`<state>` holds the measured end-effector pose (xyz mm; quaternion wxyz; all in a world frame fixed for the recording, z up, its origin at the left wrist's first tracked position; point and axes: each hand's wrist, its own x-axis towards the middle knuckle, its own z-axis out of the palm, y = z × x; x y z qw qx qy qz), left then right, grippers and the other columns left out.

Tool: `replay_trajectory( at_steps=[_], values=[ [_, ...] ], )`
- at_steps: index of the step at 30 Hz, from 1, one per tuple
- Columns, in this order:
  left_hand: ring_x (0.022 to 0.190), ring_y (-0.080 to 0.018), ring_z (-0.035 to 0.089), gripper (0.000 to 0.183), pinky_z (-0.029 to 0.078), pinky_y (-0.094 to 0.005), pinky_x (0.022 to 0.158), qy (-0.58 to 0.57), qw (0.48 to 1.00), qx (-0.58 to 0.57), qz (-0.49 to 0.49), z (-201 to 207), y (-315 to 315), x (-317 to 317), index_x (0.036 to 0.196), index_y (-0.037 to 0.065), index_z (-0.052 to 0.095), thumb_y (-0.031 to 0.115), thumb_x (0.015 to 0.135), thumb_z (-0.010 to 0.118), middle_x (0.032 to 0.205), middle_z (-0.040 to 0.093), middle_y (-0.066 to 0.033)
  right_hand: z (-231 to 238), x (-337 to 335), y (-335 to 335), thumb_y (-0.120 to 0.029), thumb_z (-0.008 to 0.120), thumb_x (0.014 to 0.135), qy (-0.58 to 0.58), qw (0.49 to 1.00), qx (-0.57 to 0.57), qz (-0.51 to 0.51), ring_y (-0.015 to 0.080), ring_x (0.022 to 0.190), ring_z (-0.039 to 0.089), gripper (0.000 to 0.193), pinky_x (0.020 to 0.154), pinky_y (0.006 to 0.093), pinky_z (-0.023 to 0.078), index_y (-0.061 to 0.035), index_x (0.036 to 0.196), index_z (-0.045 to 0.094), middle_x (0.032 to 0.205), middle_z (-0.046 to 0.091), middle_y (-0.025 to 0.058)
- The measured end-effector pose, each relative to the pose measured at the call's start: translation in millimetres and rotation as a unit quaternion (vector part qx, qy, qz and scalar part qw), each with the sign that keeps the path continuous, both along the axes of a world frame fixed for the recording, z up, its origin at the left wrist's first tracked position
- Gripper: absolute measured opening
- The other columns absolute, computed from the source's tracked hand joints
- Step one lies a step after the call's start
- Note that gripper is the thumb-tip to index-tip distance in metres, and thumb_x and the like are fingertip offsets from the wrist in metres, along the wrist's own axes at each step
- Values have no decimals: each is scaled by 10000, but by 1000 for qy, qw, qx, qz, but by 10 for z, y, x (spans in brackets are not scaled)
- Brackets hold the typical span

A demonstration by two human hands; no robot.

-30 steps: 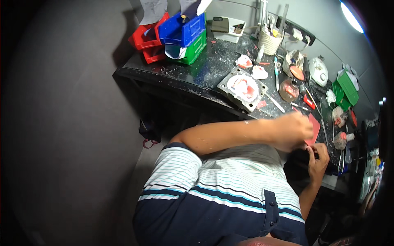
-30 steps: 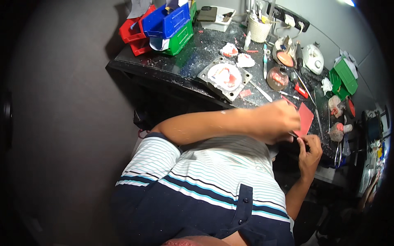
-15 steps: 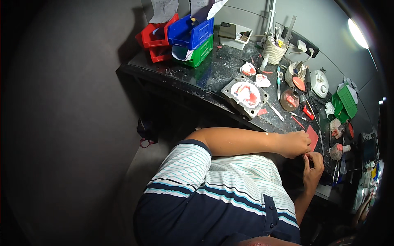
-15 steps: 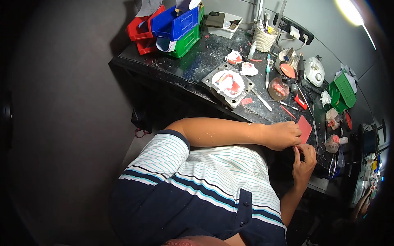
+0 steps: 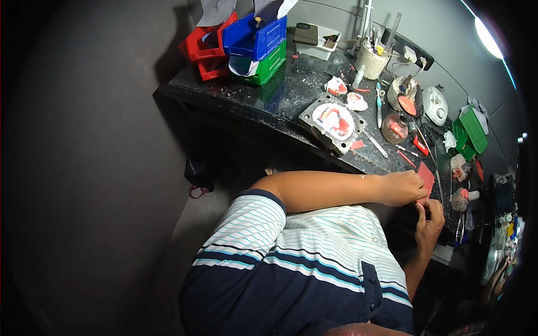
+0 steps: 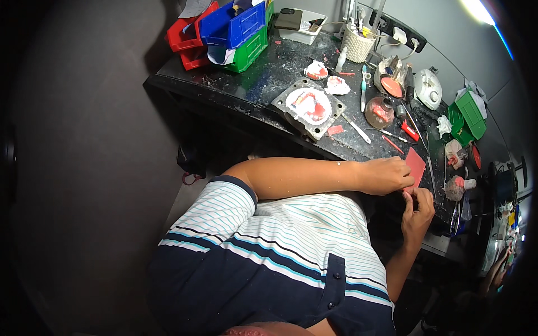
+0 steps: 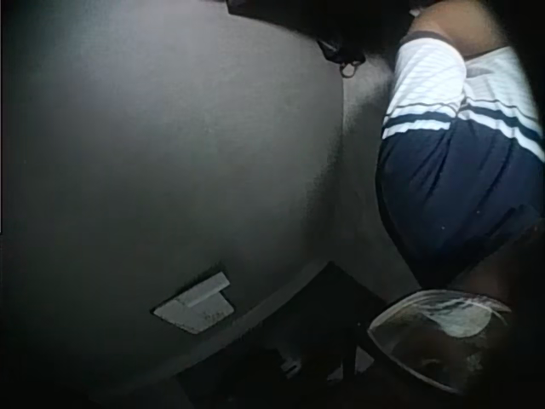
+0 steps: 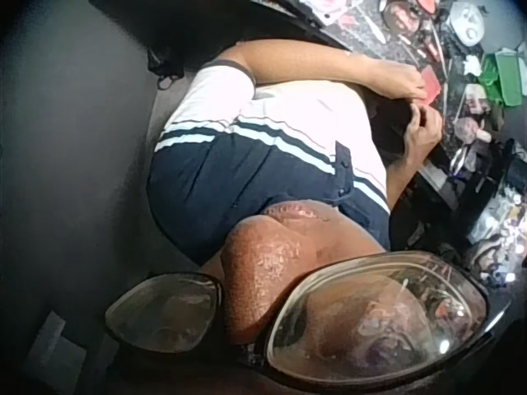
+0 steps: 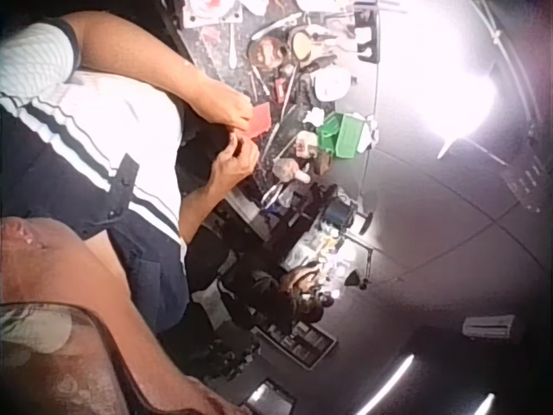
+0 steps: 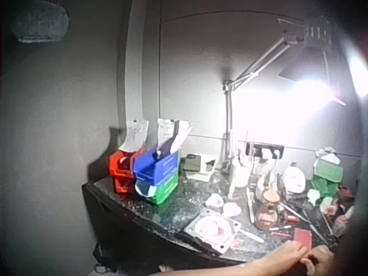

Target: The person works at a cluttered workbench, using a brush to apply a pink substance to a dental mold. They then use a metal spatula to cut and shape a pink sheet of material, repeatedly applying and smoothing it onto the mold.

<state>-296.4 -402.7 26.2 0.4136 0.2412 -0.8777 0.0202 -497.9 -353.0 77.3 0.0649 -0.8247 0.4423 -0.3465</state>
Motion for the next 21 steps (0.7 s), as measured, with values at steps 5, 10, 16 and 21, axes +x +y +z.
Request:
replay_trajectory(
  at_steps=[5,10,16,21],
  values=[
    [953,-320,638,131,491,-427,859,-24,1000,-6,-3,26,39,52,994,67,650,142,888,667,964,633,-123,5,11,-6,8,738,900,5,1000,2,7,298,849,626,97,780,393,504,28,954,661,920,648,134],
    [963,-323,639,125,495,-430,871,-9,1000,4,-3,-2,12,17,984,65,655,143,887,674,970,635,-125,53,58,13,15,734,902,0,1000,27,9,294,849,625,101,779,390,503,34,962,655,918,640,139],
    [974,-324,638,139,499,-430,873,7,1000,14,-1,6,28,14,987,61,662,131,873,697,977,638,-127,9,99,-33,-8,704,936,-5,1000,22,9,309,849,617,93,787,399,495,39,961,628,910,621,146],
    [987,-315,632,173,494,-420,870,-5,1000,16,5,29,63,29,973,50,671,121,831,738,984,633,-124,-37,94,-68,-26,678,954,25,1000,-9,-10,353,879,599,91,824,431,481,34,958,610,910,604,157]
  ],
)
